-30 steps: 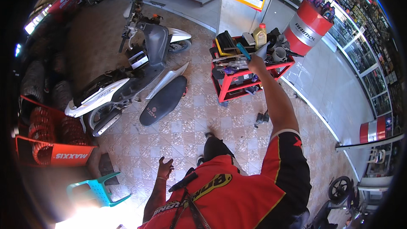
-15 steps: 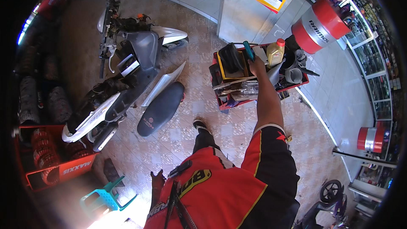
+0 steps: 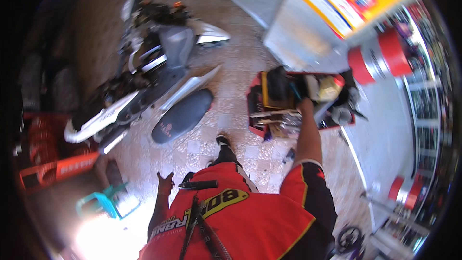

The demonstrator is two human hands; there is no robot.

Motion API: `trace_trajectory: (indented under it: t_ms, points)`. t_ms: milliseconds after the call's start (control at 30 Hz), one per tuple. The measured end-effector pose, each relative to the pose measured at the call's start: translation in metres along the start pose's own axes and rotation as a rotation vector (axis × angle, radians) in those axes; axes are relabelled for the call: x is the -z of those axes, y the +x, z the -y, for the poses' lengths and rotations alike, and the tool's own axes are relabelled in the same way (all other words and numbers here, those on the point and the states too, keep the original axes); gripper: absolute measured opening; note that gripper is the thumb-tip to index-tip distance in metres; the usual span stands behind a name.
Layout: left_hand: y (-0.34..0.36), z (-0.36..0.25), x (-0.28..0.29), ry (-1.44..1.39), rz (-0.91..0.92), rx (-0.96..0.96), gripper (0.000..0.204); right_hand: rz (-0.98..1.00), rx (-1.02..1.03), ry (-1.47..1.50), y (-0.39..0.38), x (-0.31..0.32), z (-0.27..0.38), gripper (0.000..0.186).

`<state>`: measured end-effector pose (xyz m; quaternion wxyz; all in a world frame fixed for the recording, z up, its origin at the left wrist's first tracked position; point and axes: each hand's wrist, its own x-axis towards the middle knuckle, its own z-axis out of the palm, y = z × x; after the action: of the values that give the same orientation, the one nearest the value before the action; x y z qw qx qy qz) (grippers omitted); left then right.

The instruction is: The person uses a screwdriver to remove screws from the front fairing of a purple scooter, then removes the fairing and sets it aside. The person then walks to a tool cart and picks up a T-handle wrench.

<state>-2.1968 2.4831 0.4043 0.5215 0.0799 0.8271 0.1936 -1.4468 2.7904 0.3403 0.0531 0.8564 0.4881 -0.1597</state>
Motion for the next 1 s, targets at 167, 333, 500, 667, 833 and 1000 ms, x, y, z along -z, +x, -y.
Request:
trace_trajectory:
  t_ms: [167,333,500,667,833,1000]
  points:
    - [0.011,0.011,0.01,0.075,-0.067,-0.017,0.12,-0.1,0.102,-0.1,0.004,-0.004,0.0,0.041]
    - [0.039,0.046,0.034,-0.042,-0.003,-0.093,0.121,-0.116,0.182,-0.267,-0.008,0.027,0.024,0.047]
    - [0.082,0.095,0.069,0.438,-0.125,-0.396,0.114,-0.533,0.604,-0.169,-0.084,0.096,0.148,0.029]
    - [0.148,0.154,0.11,0.301,-0.008,-0.282,0.105,-0.552,0.989,-0.205,-0.207,0.058,0.339,0.031]
    - [0.163,0.177,0.194,-0.091,-0.009,-0.119,0.116,0.673,0.939,-0.04,-0.344,-0.09,0.463,0.039]
    - [0.134,0.219,0.285,-0.475,-0.174,0.074,0.116,1.192,1.157,-0.203,-0.377,-0.199,0.513,0.042]
